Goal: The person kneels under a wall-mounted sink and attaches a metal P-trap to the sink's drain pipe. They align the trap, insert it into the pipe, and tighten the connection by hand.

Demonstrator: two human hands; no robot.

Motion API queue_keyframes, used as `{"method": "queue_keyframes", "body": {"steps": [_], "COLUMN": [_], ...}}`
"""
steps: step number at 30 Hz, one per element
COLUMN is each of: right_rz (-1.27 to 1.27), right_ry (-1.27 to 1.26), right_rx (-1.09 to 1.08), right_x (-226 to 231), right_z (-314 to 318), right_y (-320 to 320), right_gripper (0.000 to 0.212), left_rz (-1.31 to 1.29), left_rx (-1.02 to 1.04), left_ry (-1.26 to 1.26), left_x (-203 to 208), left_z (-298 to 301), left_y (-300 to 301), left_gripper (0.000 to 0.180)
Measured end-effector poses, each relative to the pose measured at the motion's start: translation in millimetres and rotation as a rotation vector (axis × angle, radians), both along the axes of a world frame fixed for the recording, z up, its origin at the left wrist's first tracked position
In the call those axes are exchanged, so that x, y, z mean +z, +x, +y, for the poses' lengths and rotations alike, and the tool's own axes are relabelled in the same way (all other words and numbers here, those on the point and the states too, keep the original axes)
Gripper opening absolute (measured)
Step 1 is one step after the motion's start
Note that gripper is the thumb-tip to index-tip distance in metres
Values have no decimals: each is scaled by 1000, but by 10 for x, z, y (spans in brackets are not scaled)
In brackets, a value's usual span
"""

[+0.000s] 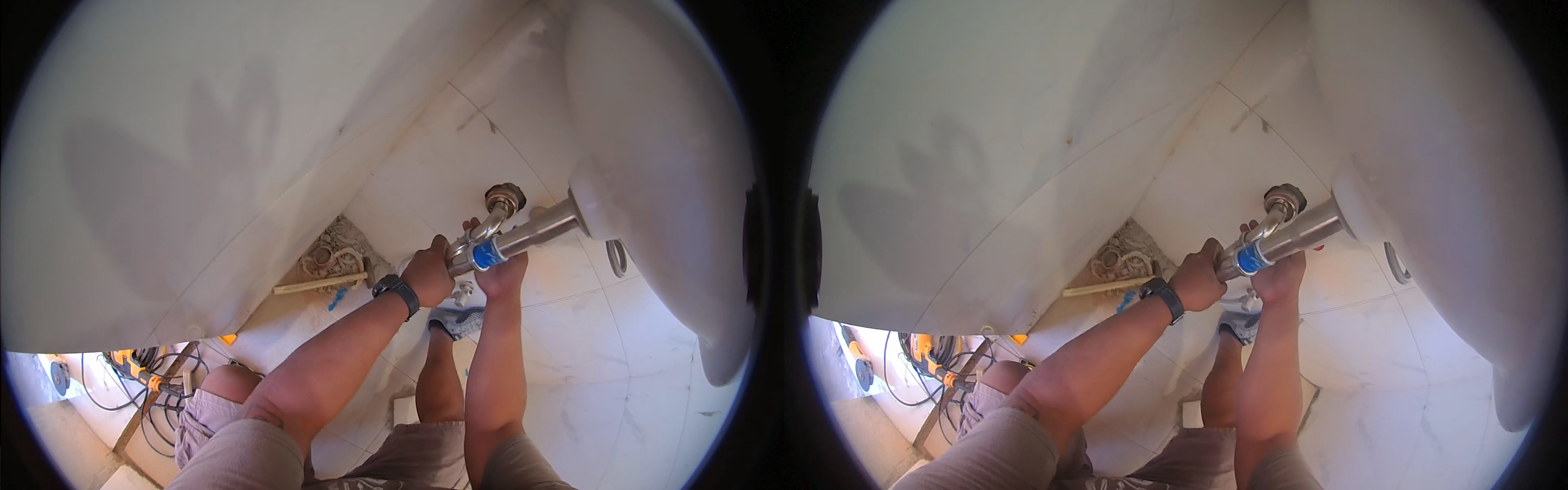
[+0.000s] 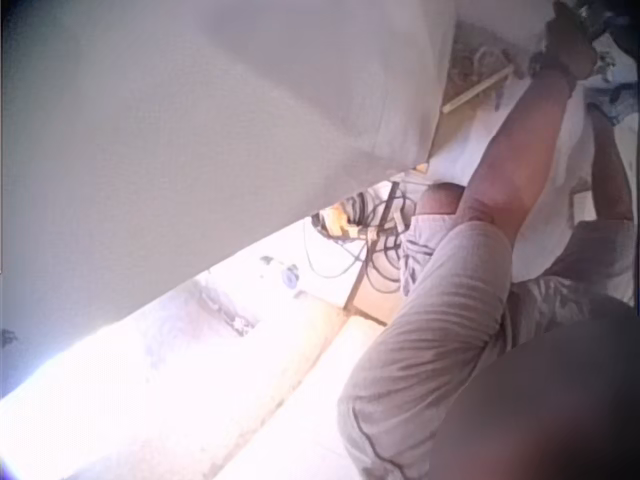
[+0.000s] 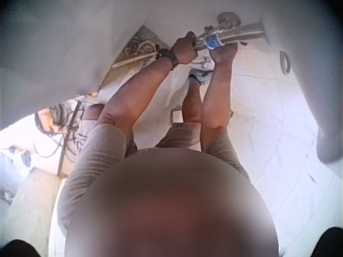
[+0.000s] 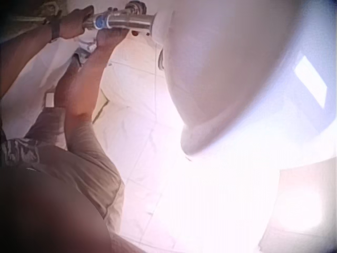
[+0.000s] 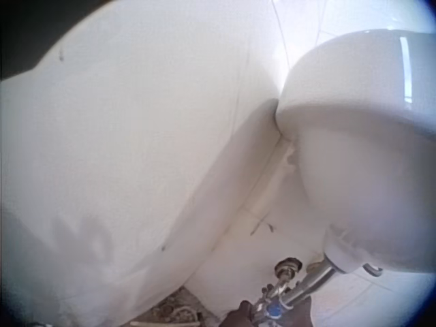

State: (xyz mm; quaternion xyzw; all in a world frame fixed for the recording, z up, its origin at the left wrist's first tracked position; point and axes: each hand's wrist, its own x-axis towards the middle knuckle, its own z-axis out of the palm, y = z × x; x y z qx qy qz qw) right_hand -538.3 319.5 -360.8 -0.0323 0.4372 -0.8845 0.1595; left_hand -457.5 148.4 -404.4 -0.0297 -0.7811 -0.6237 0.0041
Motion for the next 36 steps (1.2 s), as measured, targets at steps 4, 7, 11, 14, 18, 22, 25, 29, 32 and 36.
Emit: {"method": "queue_keyframes", "body": {"steps": [4,7,11,14,18,22,25,29,32,36], "right_rz": [-192,-171,-35,-84,-90,-134,-181,-211,-229,-197], "right_ry": [58,81,57,126,236,169,291,306,250,184], "right_rx": [-65,-6,106,-21,-139,-135,-286,-351,-342,-356], "right_x": [209,141,-38,-101,-56,110,217,280,259,192], "right_z": [55,142,297,353,288,157,75,17,32,77], "right_y": [-327,-619,-883,-952,-898,-743,-626,-650,-731,-784], "right_gripper": [45,57,58,54,50,48,51,56,59,59], "left_rz": [-25,-41,-14,-7,-7,-7,3,13,8,10], "left_rx": [1,0,13,11,14,15,20,13,4,-2], "left_ry": [-11,-14,-16,-1,-8,-5,20,9,11,11], "left_x": [7,13,-5,-17,-14,-11,-21,-28,-25,-25], "left_z": [14,17,27,28,28,30,35,36,35,33], "left_y": [8,6,5,2,2,6,9,-3,-4,-4], "left_gripper": [53,53,53,52,52,52,51,51,51,51]}}
